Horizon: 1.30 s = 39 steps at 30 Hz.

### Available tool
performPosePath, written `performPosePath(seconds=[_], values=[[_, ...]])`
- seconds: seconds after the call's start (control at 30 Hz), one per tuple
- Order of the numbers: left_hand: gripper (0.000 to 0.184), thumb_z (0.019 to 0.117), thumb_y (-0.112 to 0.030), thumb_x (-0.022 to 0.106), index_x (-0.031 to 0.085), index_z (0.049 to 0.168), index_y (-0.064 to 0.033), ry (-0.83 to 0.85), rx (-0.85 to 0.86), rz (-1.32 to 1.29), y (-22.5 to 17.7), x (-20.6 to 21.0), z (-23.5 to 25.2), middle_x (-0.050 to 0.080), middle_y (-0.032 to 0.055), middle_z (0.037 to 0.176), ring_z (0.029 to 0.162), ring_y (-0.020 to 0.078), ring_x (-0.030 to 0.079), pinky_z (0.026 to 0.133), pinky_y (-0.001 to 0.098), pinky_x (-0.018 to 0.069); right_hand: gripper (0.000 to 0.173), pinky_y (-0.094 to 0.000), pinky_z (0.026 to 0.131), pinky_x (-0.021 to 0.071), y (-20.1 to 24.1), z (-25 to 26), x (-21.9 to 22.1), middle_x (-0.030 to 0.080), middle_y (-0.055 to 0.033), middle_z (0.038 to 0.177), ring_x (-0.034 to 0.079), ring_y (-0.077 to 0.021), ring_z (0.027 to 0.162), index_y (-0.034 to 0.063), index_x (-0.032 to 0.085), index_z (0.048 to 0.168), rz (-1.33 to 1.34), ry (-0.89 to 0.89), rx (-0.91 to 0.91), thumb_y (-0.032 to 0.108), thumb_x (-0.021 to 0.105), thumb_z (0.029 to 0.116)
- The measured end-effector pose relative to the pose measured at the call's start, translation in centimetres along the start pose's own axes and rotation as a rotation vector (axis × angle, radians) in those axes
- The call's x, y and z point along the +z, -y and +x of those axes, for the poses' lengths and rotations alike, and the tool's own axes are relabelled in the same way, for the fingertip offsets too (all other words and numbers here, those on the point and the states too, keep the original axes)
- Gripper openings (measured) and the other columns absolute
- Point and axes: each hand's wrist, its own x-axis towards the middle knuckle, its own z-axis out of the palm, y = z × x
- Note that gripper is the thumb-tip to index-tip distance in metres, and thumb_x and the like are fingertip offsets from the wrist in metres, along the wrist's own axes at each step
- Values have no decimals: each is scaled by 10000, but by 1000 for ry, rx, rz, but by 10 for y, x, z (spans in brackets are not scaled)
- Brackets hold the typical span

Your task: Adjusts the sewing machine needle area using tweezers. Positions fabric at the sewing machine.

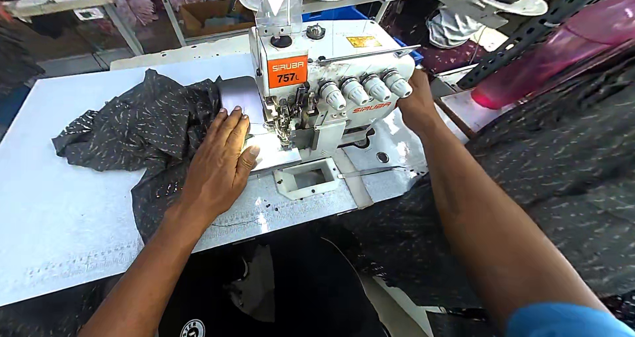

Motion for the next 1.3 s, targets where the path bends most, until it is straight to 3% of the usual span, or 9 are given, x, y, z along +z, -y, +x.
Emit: performPosePath(seconds=[0.17, 0.27, 0.37, 0.5, 0.67, 0.77, 0.83, 1.07, 1.3], values=[[635, 1087, -477, 322, 565, 1421, 6, -80, 56, 118, -9, -3, -14, 512, 166, 1531, 1477, 339, 409, 1205, 471, 354, 306, -531, 946, 477, 40, 14, -2, 650, -250, 1137, 626, -315, 1054, -78, 622, 1198, -318, 274, 162, 170, 522, 1050], [586, 1080, -472, 359, 646, 1339, -32, -107, 43, 153, -12, -7, -18, 593, 144, 1434, 1346, 332, 534, 1100, 470, 449, 704, -695, 937, 464, 20, 50, 7, 667, -355, 1114, 648, -498, 1111, -115, 650, 1116, -461, -20, 191, 493, 297, 1104], [543, 1079, -448, 401, 654, 1338, -43, -107, 13, 95, -13, -12, -27, 607, 147, 1384, 1245, 313, 586, 1022, 463, 500, 688, -513, 883, 548, 15, 21, 5, 685, -142, 1030, 674, -216, 982, 3, 648, 1151, -116, -144, 122, 593, 300, 1083], [516, 1072, -436, 471, 636, 1369, -47, -52, 32, 39, -9, -24, -30, 614, 136, 1345, 1197, 260, 618, 986, 409, 537, 278, -244, 894, 558, 1, -12, 4, 657, 92, 1079, 622, 62, 986, 111, 610, 1232, 111, 12, -7, 275, 553, 1014], [413, 1076, -378, 488, 698, 1313, -113, -71, 48, 42, -3, -32, -20, 638, 115, 1255, 1109, 250, 634, 894, 402, 557, 340, -639, 995, 437, 50, 8, -5, 625, -347, 1202, 611, -438, 1145, -132, 595, 1237, -357, 247, 120, 143, 484, 1070], [291, 1052, -303, 561, 760, 1198, -148, -86, 7, 36, -11, -27, -9, 652, 73, 1066, 909, 205, 655, 739, 376, 570, 813, -612, 930, 505, 17, 23, 5, 701, -255, 1098, 678, -368, 1085, -64, 673, 1112, -212, -252, 330, 561, 153, 1092], [240, 1035, -267, 602, 781, 1152, -157, -43, -26, -33, -12, -29, -4, 639, 39, 977, 808, 153, 633, 689, 338, 554, 750, -455, 782, 588, 34, -9, 3, 730, -82, 958, 713, -187, 889, 25, 677, 1071, 86, -439, 351, 559, 151, 1097], [149, 984, -196, 680, 806, 1012, -121, -134, -49, -89, -11, -31, -2, 661, 15, 903, 767, 81, 617, 686, 243, 523, 357, -402, 827, 614, 87, -191, 20, 726, -70, 933, 729, -158, 877, -14, 624, 1011, -30, -532, -233, 230, 392, 1128], [146, 973, -223, 702, 813, 1019, -141, -213, -144, -95, -21, -24, -11, 671, 4, 904, 772, 63, 620, 684, 226, 513, 142, -331, 771, 610, 141, -220, 75, 739, -76, 963, 718, -162, 911, 63, 703, 938, -142, -306, -500, 193, 653, 962]])
